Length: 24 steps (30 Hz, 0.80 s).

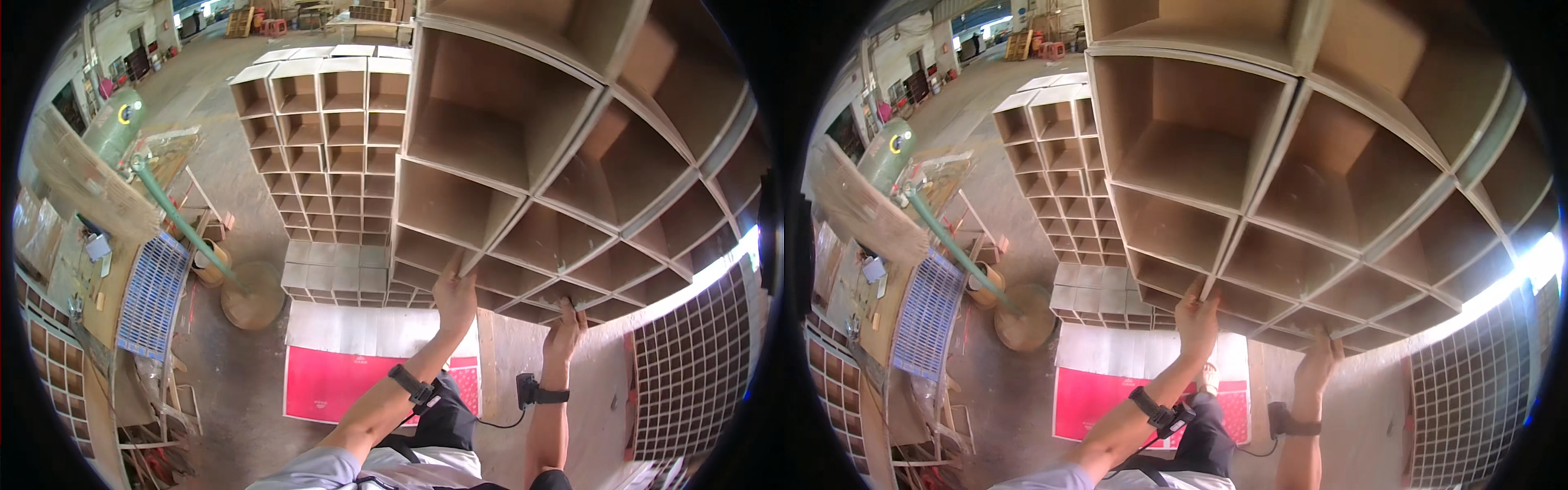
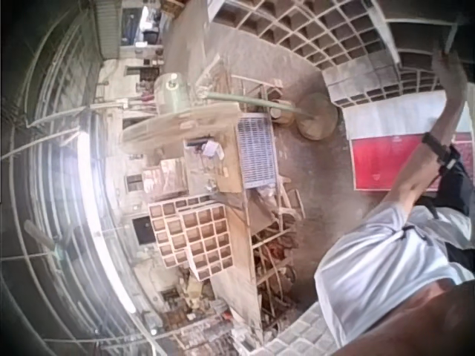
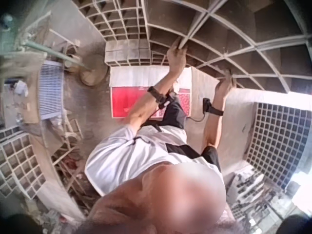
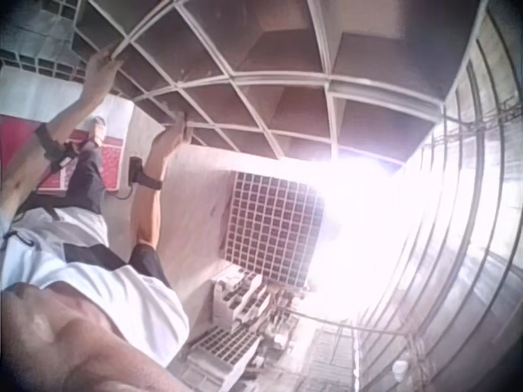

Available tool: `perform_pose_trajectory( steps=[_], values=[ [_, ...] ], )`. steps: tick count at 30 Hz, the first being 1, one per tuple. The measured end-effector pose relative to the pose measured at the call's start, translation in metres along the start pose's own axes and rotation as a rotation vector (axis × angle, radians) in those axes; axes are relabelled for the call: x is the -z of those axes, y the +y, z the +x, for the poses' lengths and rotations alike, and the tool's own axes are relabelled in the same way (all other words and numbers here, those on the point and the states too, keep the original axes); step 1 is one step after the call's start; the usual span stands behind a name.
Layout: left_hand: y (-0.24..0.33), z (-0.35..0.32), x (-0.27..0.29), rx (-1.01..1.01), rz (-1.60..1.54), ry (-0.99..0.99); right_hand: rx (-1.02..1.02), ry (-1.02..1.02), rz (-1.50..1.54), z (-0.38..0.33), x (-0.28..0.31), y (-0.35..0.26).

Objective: The person picks up small white wooden boxes from a large shelving unit and uses a handheld orbital sander to smooth their surfaces. The person repeatedly picks up boxes, sands them, and places them back on the workbench.

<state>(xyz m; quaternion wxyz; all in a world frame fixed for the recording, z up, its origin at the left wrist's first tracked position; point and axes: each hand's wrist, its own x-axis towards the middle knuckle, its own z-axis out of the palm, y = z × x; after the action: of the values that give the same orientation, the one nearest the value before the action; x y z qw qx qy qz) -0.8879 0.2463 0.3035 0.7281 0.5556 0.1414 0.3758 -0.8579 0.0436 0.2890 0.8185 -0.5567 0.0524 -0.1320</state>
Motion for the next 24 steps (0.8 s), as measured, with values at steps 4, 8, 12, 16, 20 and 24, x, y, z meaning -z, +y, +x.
perform_pose_trajectory(
  steps=[4, 8, 12, 16, 20, 24],
  values=[
    [-0.055, 0.056, -0.048, 0.025, -0.058, -0.030, 0.161, 0.004, -0.204, 0.092, -0.009, 0.054],
    [-0.111, 0.113, -0.069, 0.055, 0.025, 0.022, 0.076, -0.027, -0.138, 0.164, -0.038, 0.101],
    [-0.156, 0.159, -0.078, 0.022, 0.098, 0.072, -0.022, -0.059, 0.189, 0.212, -0.071, 0.147],
    [-0.208, 0.213, -0.066, -0.031, 0.160, 0.101, -0.080, -0.074, 0.197, 0.252, -0.101, 0.209],
    [-0.244, 0.253, -0.052, -0.070, 0.219, 0.100, -0.144, -0.081, 0.250, 0.278, -0.129, 0.262],
    [-0.276, 0.279, -0.045, -0.047, 0.181, 0.136, -0.181, -0.113, 0.252, 0.298, -0.145, 0.303]
  ],
)
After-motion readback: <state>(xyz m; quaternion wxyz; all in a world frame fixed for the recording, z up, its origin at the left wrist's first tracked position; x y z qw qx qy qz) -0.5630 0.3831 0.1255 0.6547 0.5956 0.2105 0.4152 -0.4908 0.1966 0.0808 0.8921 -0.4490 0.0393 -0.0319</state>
